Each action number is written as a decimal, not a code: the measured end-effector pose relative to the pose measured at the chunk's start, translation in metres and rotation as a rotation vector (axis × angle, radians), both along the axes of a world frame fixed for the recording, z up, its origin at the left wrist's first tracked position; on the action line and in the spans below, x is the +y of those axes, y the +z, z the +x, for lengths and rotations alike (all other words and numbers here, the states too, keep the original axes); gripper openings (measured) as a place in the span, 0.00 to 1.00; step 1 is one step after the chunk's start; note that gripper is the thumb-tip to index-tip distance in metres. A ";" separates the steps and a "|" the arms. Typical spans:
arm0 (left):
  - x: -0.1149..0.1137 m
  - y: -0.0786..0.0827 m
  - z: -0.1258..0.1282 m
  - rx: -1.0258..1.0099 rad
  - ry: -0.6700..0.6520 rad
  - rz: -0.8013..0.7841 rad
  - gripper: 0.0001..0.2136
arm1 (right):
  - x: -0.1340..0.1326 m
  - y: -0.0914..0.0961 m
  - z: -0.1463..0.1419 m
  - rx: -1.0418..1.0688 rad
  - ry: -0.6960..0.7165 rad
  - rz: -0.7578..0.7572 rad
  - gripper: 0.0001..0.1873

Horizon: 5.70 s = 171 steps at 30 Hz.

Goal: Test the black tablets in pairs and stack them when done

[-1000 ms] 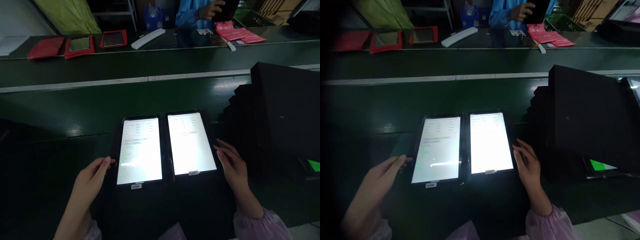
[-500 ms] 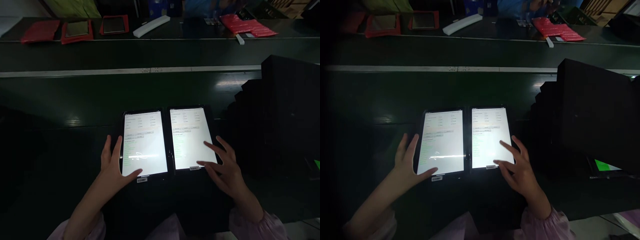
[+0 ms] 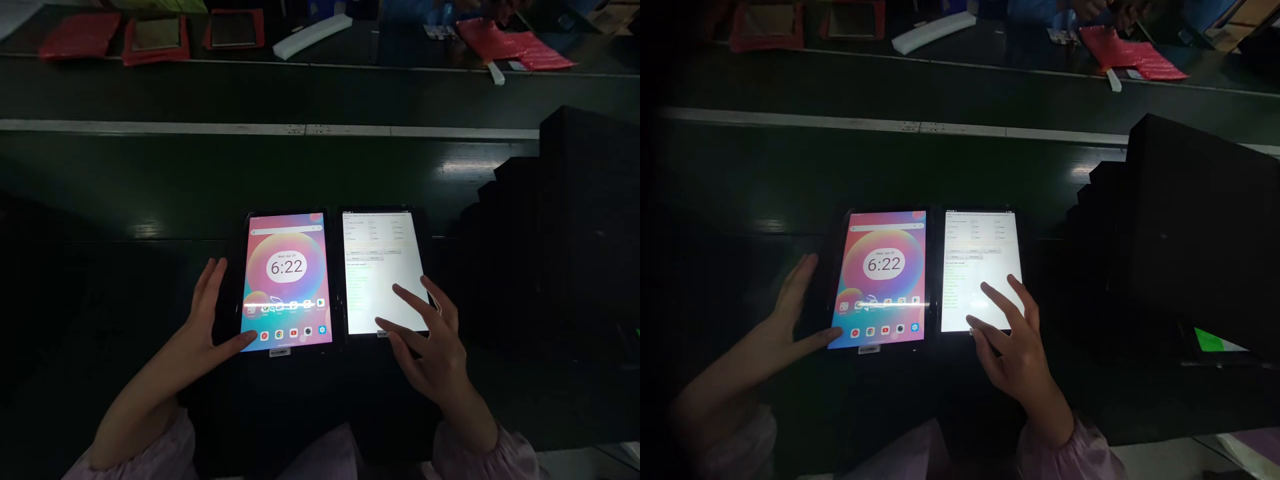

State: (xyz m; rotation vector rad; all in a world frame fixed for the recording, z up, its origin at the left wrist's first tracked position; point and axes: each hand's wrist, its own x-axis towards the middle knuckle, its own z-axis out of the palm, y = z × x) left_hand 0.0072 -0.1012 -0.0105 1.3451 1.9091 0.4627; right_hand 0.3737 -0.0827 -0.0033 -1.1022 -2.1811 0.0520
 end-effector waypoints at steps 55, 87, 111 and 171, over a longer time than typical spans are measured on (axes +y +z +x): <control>0.020 -0.002 0.009 -0.149 0.457 0.101 0.32 | 0.060 -0.007 0.021 -0.031 -0.268 -0.057 0.16; 0.056 -0.027 0.015 -0.744 0.679 0.583 0.10 | 0.043 0.004 -0.029 -0.057 -0.145 -0.004 0.19; 0.053 -0.022 0.018 -0.685 0.701 0.561 0.06 | 0.061 -0.011 0.004 -0.011 -0.380 -0.047 0.22; 0.037 -0.054 -0.004 -0.221 0.039 0.430 0.32 | 0.063 0.001 -0.118 -0.076 -0.105 -0.114 0.21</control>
